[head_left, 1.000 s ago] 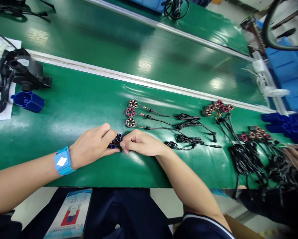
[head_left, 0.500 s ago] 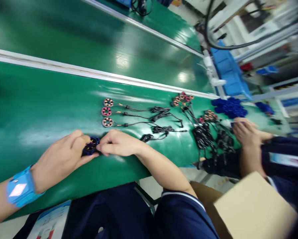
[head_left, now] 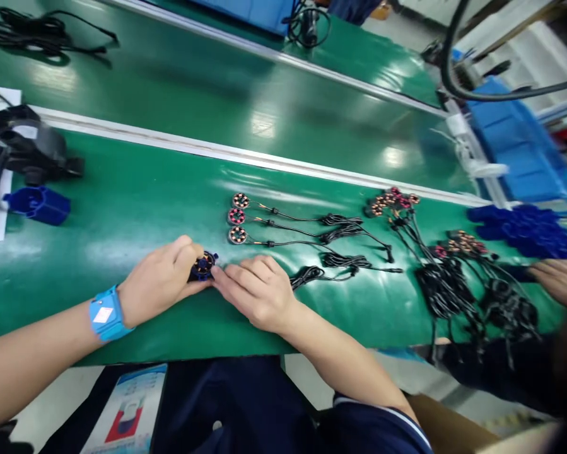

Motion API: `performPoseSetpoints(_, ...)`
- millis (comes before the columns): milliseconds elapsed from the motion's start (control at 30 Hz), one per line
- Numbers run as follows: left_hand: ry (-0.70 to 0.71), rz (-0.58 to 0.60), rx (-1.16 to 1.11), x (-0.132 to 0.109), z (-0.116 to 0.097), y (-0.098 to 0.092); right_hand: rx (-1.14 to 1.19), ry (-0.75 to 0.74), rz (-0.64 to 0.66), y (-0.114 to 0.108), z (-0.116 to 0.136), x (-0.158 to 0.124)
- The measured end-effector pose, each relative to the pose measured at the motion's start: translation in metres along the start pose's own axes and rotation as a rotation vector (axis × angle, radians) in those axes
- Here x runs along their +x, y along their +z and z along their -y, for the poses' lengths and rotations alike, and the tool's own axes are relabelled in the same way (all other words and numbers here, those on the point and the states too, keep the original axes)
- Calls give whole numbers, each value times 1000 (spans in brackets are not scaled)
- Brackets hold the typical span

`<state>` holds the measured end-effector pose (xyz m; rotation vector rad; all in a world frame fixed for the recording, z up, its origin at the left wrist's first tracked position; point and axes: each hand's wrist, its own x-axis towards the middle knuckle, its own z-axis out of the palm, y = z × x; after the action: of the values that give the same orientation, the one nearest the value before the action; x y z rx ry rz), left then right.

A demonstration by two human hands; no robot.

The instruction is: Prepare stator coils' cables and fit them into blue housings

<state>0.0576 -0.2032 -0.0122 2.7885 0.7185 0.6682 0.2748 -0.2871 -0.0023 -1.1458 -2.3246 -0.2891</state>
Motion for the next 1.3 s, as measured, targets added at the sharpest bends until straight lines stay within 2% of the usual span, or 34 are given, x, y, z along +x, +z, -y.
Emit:
performPoseSetpoints(100,-17,-6,-15,2,-3,-2,-38,-82,26,-2,5,4)
performPoseSetpoints(333,-31,-9,-91,-1,-1,-2,-57,-33,-4,5,2,1)
performPoseSetpoints(533,-51,-2,-144,-4,0,0,-236,-59,-2,3,3,2)
performPoseSetpoints(633,-78,25,-181,-5,0,-1,-300,-20,49,1,10,8)
performPoseSetpoints(700,-90,20,-191,-5,-1,-1,-242,24,101,2,12,9)
performPoseSetpoints(767,-59,-22,-144,-4,-1,-3,-152,56,125,4,13,9)
performPoseSetpoints(900,143,-155,56,-3,-5,-9,-80,72,97,7,11,5)
performPoseSetpoints(967,208,-179,122,-4,-7,-13,-72,78,86,8,11,4)
performPoseSetpoints(1167,196,-12,277,-5,-21,-16,29,123,52,11,10,3)
performPoseSetpoints(1300,230,-2,415,-3,-32,-10,213,198,-54,16,7,4)
